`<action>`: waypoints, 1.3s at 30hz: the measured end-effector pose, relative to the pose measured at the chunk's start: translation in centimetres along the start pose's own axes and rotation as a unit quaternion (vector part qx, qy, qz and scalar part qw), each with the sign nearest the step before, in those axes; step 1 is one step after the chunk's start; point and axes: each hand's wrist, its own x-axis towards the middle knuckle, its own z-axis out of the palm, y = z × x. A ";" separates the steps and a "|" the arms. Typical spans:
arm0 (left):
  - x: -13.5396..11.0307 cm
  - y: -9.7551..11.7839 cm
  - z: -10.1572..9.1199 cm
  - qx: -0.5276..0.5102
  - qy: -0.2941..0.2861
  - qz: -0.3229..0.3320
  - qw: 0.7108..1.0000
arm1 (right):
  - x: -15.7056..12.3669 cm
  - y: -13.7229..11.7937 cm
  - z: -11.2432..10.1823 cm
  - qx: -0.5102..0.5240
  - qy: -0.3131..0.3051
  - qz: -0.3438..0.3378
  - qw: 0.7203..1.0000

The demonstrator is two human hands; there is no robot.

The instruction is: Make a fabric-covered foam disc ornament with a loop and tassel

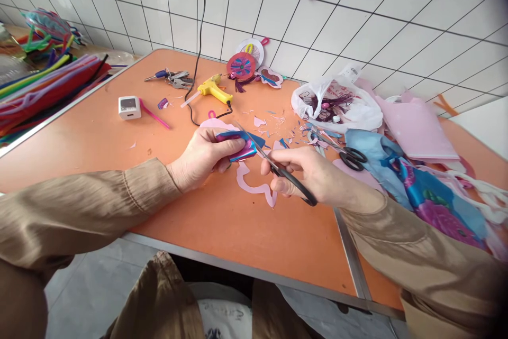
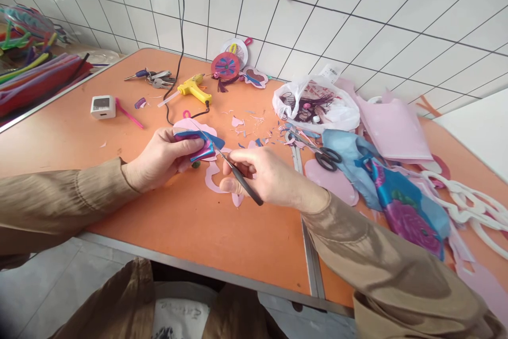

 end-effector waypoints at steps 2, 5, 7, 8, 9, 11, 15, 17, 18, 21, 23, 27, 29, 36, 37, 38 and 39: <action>0.0 0.0 0.0 -0.003 0.000 0.002 1.000 | 0.0 0.0 0.0 -0.002 0.003 0.002 1.000; 0.1 0.0 0.1 -0.009 0.001 0.006 1.000 | 0.0 0.1 0.0 -0.003 0.009 0.006 1.000; 0.1 -0.1 0.0 -0.014 0.001 0.003 1.000 | 0.0 0.1 0.0 0.002 0.009 0.009 1.000; 0.1 -0.1 0.0 -0.016 -0.001 0.002 1.000 | 0.0 0.1 0.0 0.004 0.008 0.010 1.000; 0.1 -0.1 0.0 -0.019 -0.005 0.003 1.000 | 0.0 0.1 0.0 0.005 0.008 0.011 1.000; 0.1 -0.1 -0.1 -0.023 -0.014 0.008 1.000 | 0.1 0.1 -0.1 0.006 0.009 0.010 1.000; 0.1 -0.1 -0.2 -0.028 -0.022 0.009 0.999 | 0.2 0.4 -0.3 0.001 -0.001 0.000 1.000; 0.1 0.0 -0.2 -0.033 -0.021 0.003 0.999 | 0.3 0.6 -0.4 -0.003 -0.004 -0.002 1.000; 0.2 0.0 -0.1 -0.035 -0.020 -0.001 0.999 | 0.3 0.6 -0.5 -0.005 -0.003 -0.004 1.000; 0.2 0.1 -0.1 -0.043 -0.021 -0.012 0.999 | 0.2 0.7 -0.6 -0.021 0.000 -0.017 1.000; 0.3 0.1 -0.1 -0.049 -0.022 -0.019 0.998 | 0.2 0.6 -0.6 -0.031 -0.002 -0.024 0.999; 0.3 0.2 -0.2 -0.060 -0.037 -0.026 0.997 | 0.1 0.5 -0.7 -0.034 -0.005 -0.023 0.999; 0.3 0.3 -0.2 -0.064 -0.046 -0.025 0.997 | 0.1 0.5 -0.8 -0.028 -0.006 -0.015 0.999; 0.3 0.6 -0.2 -0.060 -0.024 -0.032 0.997 | -0.1 0.0 -0.7 -0.005 -0.003 0.024 1.000; 0.3 0.6 -0.2 -0.058 -0.025 -0.030 0.998 | -0.2 -0.2 -0.7 0.008 -0.005 0.031 0.999; 0.3 0.6 -0.2 -0.057 -0.029 -0.026 0.998 | -0.2 -0.4 -0.6 0.022 -0.011 0.036 0.999; 0.3 0.5 -0.2 -0.057 -0.034 -0.019 0.998 | -0.3 -0.6 -0.6 0.034 -0.018 0.036 0.999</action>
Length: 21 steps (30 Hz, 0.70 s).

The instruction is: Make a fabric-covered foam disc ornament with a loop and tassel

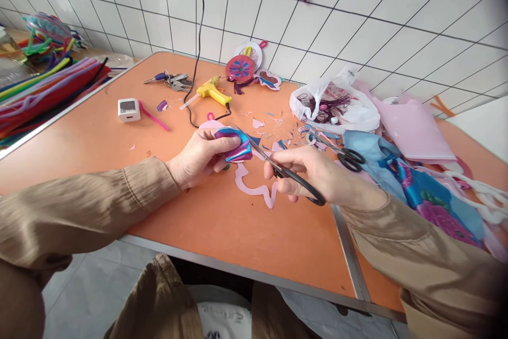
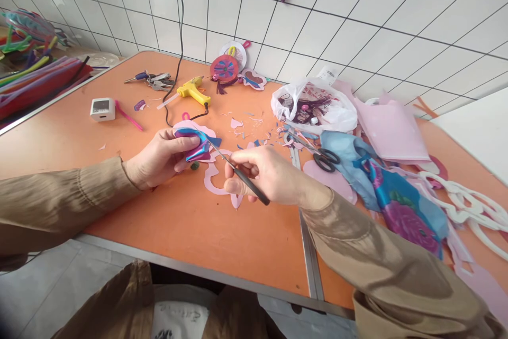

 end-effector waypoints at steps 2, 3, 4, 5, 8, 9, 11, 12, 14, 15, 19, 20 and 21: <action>0.0 -0.1 0.0 -0.001 -0.010 0.010 1.000 | 0.0 0.0 0.0 0.009 -0.017 -0.015 1.000; 0.1 -0.2 -0.1 -0.001 -0.013 0.013 1.000 | 0.0 0.1 0.0 0.006 -0.024 -0.025 0.999; 0.0 -0.3 -0.1 0.000 -0.015 0.015 1.000 | 0.1 0.2 0.1 0.001 -0.028 -0.034 0.999; 0.0 -0.4 -0.1 0.006 -0.017 0.016 1.000 | 0.2 0.4 0.1 -0.006 -0.030 -0.043 0.999; -0.1 -0.6 -0.1 0.040 -0.007 0.017 0.999 | 0.4 0.9 0.2 -0.020 -0.022 -0.060 0.998; -0.2 -0.6 -0.1 0.051 -0.001 0.017 0.999 | 0.4 1.0 0.3 -0.023 -0.019 -0.062 0.998; -0.2 -0.7 0.0 0.062 0.007 0.016 0.998 | 0.5 1.0 0.4 -0.025 -0.013 -0.067 0.997; -0.2 -0.7 0.0 0.060 0.007 0.018 0.998 | 0.5 1.0 0.5 -0.025 -0.011 -0.071 0.997; -0.2 -0.6 0.0 0.049 0.001 0.021 0.999 | 0.4 0.9 0.5 -0.026 -0.009 -0.079 0.996; -0.2 -0.6 0.1 0.042 -0.001 0.023 0.999 | 0.4 0.9 0.5 -0.027 -0.009 -0.082 0.996; -0.1 -0.6 0.1 0.040 0.003 0.029 0.999 | 0.4 1.0 0.4 -0.035 -0.014 -0.086 0.996; -0.1 -0.6 0.1 0.047 0.004 0.031 0.998 | 0.4 1.0 0.4 -0.035 -0.016 -0.087 0.995; -0.1 -0.6 0.1 0.055 0.003 0.034 0.998 | 0.4 1.1 0.4 -0.035 -0.018 -0.088 0.995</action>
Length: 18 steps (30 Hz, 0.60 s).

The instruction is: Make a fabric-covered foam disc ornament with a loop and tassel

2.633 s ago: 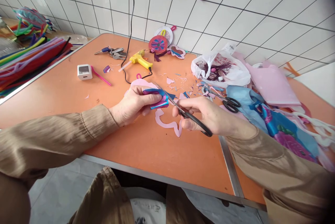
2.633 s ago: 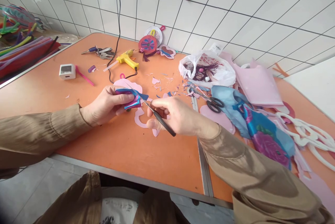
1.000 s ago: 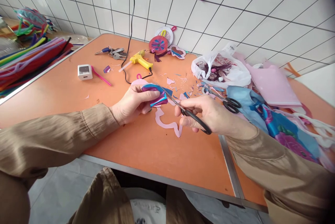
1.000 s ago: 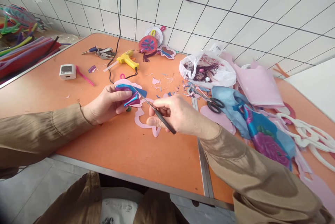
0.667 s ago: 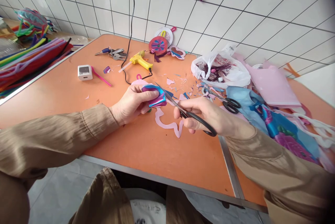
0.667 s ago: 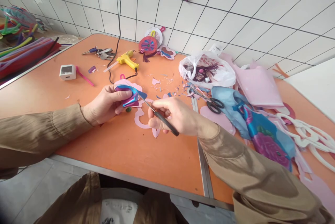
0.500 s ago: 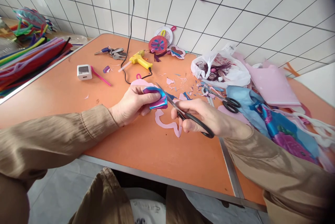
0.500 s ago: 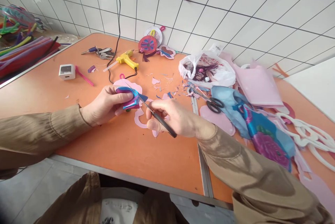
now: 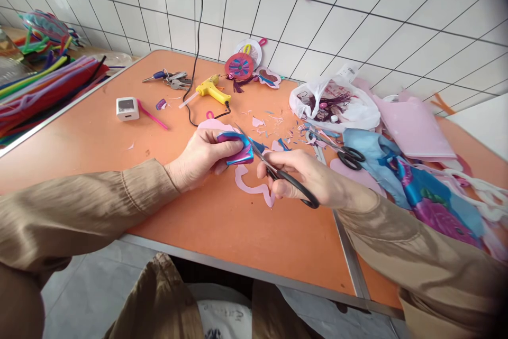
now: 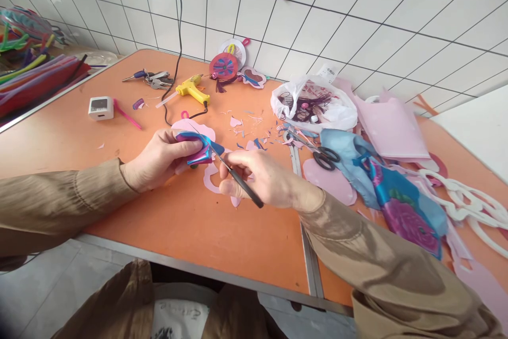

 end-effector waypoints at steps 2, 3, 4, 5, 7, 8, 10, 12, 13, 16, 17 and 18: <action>0.0 -0.1 -0.1 0.019 -0.002 0.005 1.000 | 0.1 0.1 0.0 -0.002 -0.001 -0.005 1.000; 0.0 -0.1 -0.1 0.028 -0.002 0.008 1.000 | 0.1 0.2 0.0 -0.005 0.000 -0.008 1.000; 0.0 -0.2 -0.2 0.037 -0.002 0.011 0.999 | 0.1 0.2 0.0 -0.007 0.002 -0.010 1.000; 0.0 -0.2 -0.2 0.043 -0.002 0.013 0.999 | 0.2 0.3 0.0 -0.009 0.005 -0.010 1.000; 0.0 -0.2 -0.2 0.045 -0.001 0.012 0.999 | 0.2 0.3 0.1 -0.007 0.009 0.000 1.000; 0.0 -0.2 -0.2 0.041 -0.001 0.010 0.999 | 0.2 0.3 0.1 -0.004 0.011 0.008 1.000; 0.0 -0.1 -0.2 0.029 -0.004 0.003 1.000 | 0.2 0.2 0.1 0.006 0.017 0.025 1.000; 0.0 0.0 -0.2 0.016 -0.008 -0.004 1.000 | 0.1 0.1 0.1 0.014 0.021 0.036 0.999; 0.0 0.1 -0.1 0.011 -0.008 -0.009 1.000 | 0.1 0.1 0.1 0.017 0.023 0.038 0.999; 0.0 0.2 -0.1 -0.002 -0.002 -0.020 1.000 | 0.1 0.1 0.1 0.012 0.023 0.039 0.999; 0.0 0.2 -0.1 -0.004 0.000 -0.023 1.000 | 0.1 0.1 0.0 0.008 0.023 0.039 0.999; 0.0 0.2 0.0 -0.006 0.001 -0.025 1.000 | 0.1 0.1 0.0 0.005 0.022 0.039 0.999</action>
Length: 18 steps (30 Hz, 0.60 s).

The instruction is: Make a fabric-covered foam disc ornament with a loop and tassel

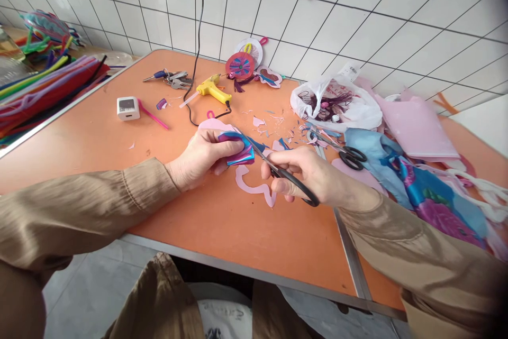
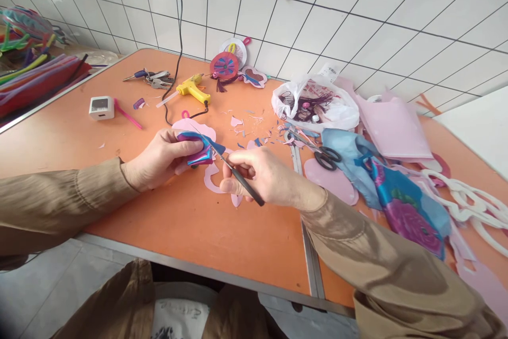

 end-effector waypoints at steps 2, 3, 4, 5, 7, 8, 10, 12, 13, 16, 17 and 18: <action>0.0 0.1 0.1 -0.004 0.001 -0.004 1.000 | 0.0 0.1 -0.1 -0.007 -0.001 -0.003 1.000; 0.0 0.1 0.1 -0.006 0.002 -0.005 1.000 | 0.0 0.2 -0.1 -0.010 -0.003 -0.006 1.000; -0.1 0.1 0.2 -0.009 0.002 -0.006 1.000 | 0.0 0.2 -0.1 -0.014 -0.004 -0.009 1.000; -0.1 0.2 0.2 -0.011 0.002 -0.007 1.000 | 0.0 0.3 -0.2 -0.018 -0.005 -0.012 1.000; -0.1 0.2 0.2 -0.014 0.000 -0.013 1.000 | 0.0 0.3 -0.3 -0.027 -0.006 -0.019 0.999; 0.0 0.2 0.2 -0.015 -0.003 -0.016 1.000 | 0.0 0.3 -0.3 -0.032 -0.007 -0.022 0.999; 0.0 0.3 0.2 -0.014 -0.007 -0.020 1.000 | 0.0 0.3 -0.3 -0.044 -0.008 -0.028 0.999; 0.1 0.3 0.1 -0.017 -0.008 -0.023 1.000 | 0.0 0.2 -0.4 -0.053 -0.008 -0.030 0.998; 0.1 0.3 0.1 -0.019 -0.008 -0.026 0.999 | 0.0 0.2 -0.4 -0.056 -0.009 -0.029 0.998; 0.2 0.2 0.0 -0.029 -0.012 -0.034 0.999 | -0.1 0.1 -0.5 -0.058 -0.012 -0.022 0.998; 0.2 0.2 0.0 -0.031 -0.016 -0.036 0.999 | -0.1 0.1 -0.6 -0.057 -0.013 -0.019 0.998; 0.2 0.1 -0.1 -0.033 -0.019 -0.037 0.999 | -0.1 0.2 -0.6 -0.054 -0.014 -0.017 0.998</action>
